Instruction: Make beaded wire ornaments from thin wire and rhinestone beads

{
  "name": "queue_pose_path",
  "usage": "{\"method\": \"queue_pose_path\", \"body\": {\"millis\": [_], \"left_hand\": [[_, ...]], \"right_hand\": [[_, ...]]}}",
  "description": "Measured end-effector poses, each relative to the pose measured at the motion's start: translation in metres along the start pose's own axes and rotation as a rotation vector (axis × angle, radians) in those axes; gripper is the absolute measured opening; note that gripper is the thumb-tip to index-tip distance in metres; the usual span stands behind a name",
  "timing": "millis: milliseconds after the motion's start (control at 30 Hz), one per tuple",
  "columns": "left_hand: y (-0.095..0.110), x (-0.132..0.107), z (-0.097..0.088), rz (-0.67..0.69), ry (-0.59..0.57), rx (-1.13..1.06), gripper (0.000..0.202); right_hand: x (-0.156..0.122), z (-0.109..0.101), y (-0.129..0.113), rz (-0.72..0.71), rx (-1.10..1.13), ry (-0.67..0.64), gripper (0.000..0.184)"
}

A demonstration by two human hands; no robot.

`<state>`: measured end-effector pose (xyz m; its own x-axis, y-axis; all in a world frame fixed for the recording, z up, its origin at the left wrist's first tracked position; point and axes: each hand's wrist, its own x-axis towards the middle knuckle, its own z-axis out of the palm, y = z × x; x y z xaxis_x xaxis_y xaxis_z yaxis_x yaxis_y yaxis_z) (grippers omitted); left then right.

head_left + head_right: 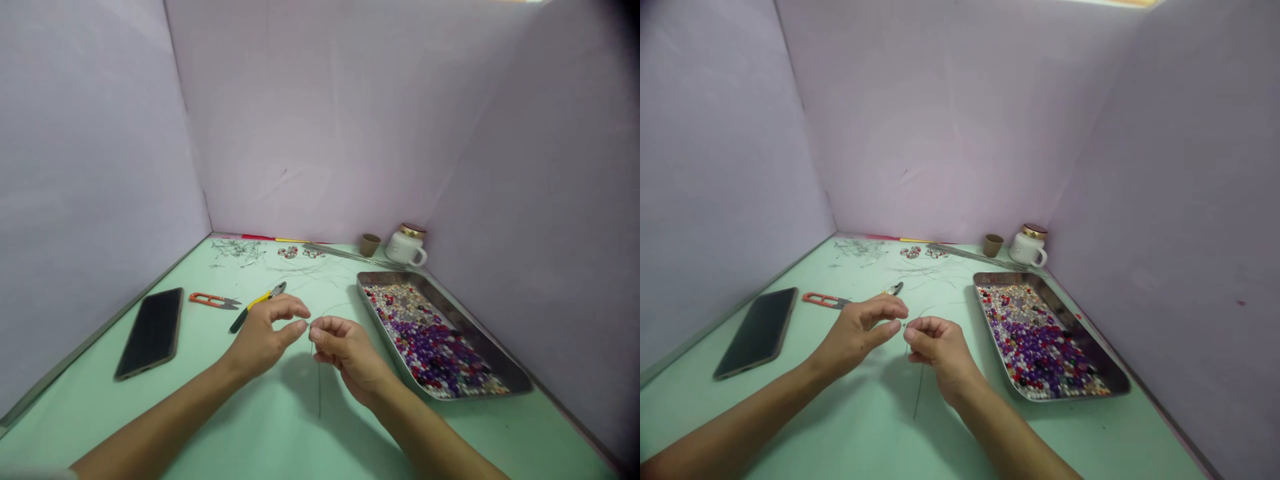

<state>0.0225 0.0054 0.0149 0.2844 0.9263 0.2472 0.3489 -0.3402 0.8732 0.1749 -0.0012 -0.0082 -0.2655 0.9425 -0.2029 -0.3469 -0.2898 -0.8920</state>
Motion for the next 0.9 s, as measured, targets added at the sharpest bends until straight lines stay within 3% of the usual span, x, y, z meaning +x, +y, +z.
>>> {"method": "queue_pose_path", "body": {"millis": [133, 600, 733, 900], "left_hand": [[0.003, 0.002, 0.001, -0.154, -0.006, 0.078, 0.014], [0.001, 0.004, 0.000, -0.203, -0.124, 0.059, 0.011], [0.002, 0.005, 0.001, -0.206, -0.111, 0.054, 0.009], [-0.004, 0.007, 0.002, -0.315, -0.093, -0.083, 0.011]], "right_hand": [[0.003, -0.001, 0.003, -0.019, -0.073, 0.048, 0.024], [0.004, -0.004, 0.006, -0.012, -0.046, -0.055, 0.025], [0.004, -0.002, 0.007, -0.043, -0.070, -0.016, 0.025], [0.004, 0.001, 0.011, -0.121, -0.103, 0.037, 0.022]]}}
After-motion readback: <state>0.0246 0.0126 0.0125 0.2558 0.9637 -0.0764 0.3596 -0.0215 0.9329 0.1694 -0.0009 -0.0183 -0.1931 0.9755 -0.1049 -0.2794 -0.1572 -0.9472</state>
